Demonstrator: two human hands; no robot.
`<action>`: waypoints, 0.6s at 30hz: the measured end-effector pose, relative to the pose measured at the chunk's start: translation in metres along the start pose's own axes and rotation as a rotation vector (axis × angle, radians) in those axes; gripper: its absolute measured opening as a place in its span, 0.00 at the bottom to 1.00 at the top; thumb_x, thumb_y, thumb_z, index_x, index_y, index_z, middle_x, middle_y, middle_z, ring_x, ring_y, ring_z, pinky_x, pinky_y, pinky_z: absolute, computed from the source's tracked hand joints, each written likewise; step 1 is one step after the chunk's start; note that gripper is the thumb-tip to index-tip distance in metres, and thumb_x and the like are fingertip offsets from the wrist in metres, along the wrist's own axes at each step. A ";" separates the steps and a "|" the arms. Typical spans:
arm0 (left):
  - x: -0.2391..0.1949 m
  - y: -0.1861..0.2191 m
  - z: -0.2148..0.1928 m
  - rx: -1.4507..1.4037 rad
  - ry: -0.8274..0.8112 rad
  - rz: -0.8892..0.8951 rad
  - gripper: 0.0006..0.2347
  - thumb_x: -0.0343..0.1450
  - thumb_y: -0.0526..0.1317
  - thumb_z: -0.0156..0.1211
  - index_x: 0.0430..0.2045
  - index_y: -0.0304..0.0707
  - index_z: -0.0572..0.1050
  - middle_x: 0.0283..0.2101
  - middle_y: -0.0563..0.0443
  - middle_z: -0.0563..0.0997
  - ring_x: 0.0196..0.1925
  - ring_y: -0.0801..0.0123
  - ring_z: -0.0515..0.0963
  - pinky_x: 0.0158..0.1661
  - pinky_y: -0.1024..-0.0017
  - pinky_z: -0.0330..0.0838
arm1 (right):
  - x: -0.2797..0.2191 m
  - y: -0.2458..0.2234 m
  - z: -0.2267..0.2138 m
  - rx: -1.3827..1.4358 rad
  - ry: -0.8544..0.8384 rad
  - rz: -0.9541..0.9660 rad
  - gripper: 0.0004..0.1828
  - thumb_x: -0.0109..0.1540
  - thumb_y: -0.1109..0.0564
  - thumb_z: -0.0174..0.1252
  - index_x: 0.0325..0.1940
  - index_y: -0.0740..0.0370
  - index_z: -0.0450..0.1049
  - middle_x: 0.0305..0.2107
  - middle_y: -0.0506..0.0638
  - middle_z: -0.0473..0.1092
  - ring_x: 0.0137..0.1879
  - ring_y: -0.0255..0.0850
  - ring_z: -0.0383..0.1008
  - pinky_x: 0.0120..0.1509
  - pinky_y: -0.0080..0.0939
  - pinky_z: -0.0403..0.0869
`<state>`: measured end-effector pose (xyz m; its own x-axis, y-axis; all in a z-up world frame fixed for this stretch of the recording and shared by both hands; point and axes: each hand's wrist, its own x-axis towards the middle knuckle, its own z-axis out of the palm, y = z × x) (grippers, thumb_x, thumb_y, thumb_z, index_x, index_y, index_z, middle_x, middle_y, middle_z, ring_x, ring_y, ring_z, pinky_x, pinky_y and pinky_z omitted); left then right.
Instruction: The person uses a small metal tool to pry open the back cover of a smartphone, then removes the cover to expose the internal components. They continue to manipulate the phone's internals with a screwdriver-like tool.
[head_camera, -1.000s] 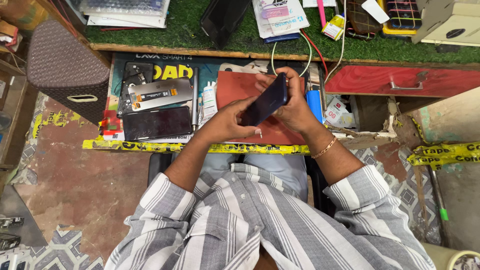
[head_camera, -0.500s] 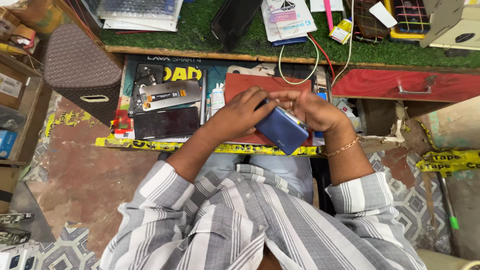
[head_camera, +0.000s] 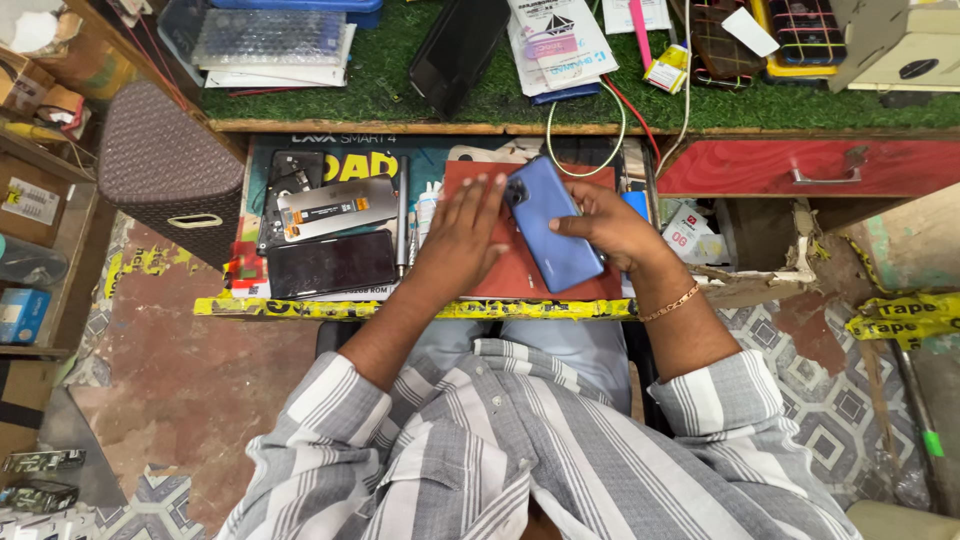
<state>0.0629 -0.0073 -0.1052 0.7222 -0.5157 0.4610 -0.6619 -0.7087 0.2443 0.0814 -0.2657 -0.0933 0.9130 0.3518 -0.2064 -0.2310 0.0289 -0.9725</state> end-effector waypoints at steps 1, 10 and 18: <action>-0.005 -0.005 0.007 0.081 -0.049 -0.009 0.35 0.70 0.50 0.55 0.71 0.32 0.53 0.68 0.33 0.64 0.71 0.43 0.62 0.66 0.42 0.50 | 0.000 0.000 0.001 0.009 0.032 -0.027 0.27 0.59 0.68 0.60 0.63 0.69 0.69 0.44 0.51 0.77 0.44 0.35 0.79 0.50 0.36 0.78; -0.030 -0.040 0.028 0.216 -0.137 0.004 0.31 0.76 0.54 0.47 0.71 0.33 0.56 0.70 0.40 0.67 0.73 0.55 0.64 0.71 0.45 0.44 | 0.003 0.000 -0.003 0.091 0.186 -0.214 0.22 0.60 0.69 0.61 0.59 0.69 0.70 0.43 0.51 0.76 0.45 0.36 0.79 0.52 0.38 0.80; -0.004 -0.025 0.019 0.182 -0.247 -0.137 0.36 0.69 0.58 0.59 0.66 0.31 0.59 0.67 0.36 0.65 0.70 0.48 0.63 0.66 0.40 0.43 | 0.008 0.006 -0.015 0.293 0.260 -0.272 0.17 0.62 0.68 0.60 0.56 0.69 0.71 0.41 0.52 0.77 0.42 0.37 0.79 0.50 0.39 0.80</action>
